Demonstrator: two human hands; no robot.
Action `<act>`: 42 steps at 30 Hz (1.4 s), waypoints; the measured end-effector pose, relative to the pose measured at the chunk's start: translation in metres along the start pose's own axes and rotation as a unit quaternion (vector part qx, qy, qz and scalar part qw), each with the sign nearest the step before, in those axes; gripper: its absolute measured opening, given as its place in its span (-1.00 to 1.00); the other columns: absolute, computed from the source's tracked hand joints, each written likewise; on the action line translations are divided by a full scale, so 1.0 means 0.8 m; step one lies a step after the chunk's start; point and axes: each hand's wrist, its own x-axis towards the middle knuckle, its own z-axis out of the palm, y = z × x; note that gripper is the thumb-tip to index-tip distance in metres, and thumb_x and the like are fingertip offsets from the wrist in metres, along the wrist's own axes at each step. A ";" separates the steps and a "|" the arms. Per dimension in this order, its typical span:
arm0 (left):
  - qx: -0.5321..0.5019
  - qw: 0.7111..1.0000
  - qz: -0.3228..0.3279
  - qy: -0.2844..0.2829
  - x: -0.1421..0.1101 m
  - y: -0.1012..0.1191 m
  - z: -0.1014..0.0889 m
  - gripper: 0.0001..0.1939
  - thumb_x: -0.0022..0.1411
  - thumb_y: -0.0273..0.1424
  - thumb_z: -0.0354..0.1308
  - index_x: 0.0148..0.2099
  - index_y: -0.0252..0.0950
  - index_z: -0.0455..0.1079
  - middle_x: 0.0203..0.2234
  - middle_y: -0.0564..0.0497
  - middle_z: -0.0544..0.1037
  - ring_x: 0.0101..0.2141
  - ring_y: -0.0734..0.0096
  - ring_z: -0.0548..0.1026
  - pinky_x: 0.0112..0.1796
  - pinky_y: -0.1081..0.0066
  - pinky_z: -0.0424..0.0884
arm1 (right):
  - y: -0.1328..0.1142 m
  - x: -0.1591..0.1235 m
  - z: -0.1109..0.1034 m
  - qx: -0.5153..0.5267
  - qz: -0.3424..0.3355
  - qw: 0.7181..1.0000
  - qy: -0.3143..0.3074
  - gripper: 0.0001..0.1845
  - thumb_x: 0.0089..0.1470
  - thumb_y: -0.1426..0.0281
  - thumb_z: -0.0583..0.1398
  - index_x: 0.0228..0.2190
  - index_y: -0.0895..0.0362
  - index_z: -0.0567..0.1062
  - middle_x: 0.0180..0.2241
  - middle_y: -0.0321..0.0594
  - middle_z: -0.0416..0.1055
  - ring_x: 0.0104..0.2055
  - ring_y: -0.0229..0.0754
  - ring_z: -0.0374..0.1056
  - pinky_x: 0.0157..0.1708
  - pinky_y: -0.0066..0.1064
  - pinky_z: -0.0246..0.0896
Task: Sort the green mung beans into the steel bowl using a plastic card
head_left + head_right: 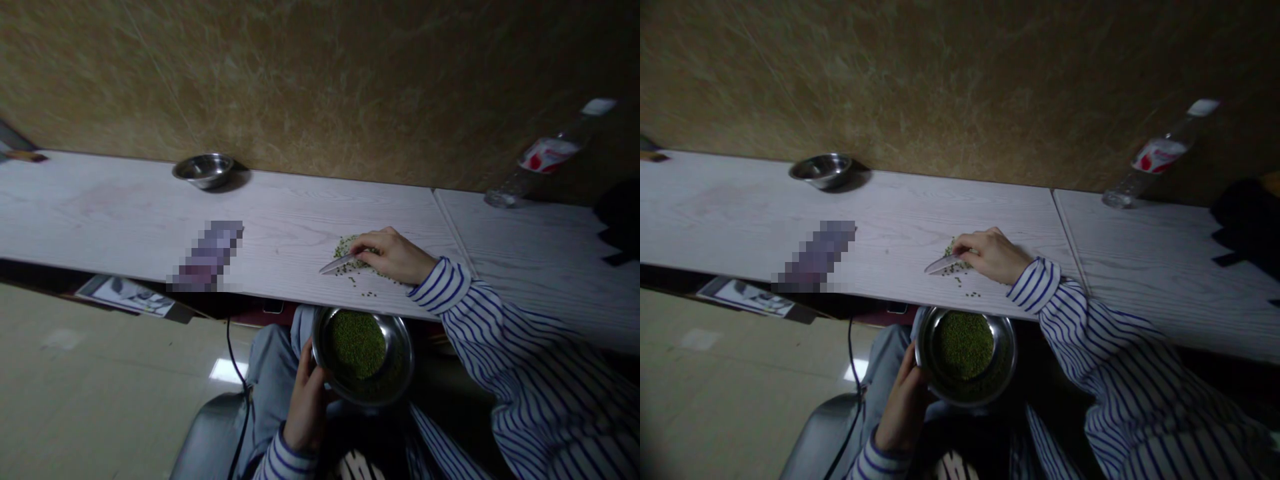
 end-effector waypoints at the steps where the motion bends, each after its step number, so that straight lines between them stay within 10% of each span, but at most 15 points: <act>1: 0.001 1.000 -0.001 0.000 0.001 -0.001 0.000 -0.28 0.02 -0.36 0.18 0.28 -0.09 0.22 0.09 -0.05 0.46 -0.19 0.23 0.47 -0.43 0.41 0.39 | 0.000 0.001 0.000 -0.003 -0.001 1.000 -0.008 -0.84 0.17 0.51 0.19 -0.26 0.12 0.58 -0.30 -0.24 0.63 -0.26 -0.20 0.51 -0.11 -0.27 0.23; 42: -0.031 0.999 0.015 0.019 0.001 -0.006 -0.001 -0.25 0.01 -0.36 0.22 0.29 -0.16 0.23 0.05 -0.08 0.48 -0.24 0.27 0.46 -0.44 0.40 0.43 | 0.000 -0.052 -0.026 -0.126 0.004 0.991 0.052 -0.80 0.21 0.48 0.14 -0.20 0.07 0.55 -0.23 -0.20 0.63 -0.16 -0.07 0.52 -0.11 -0.20 0.19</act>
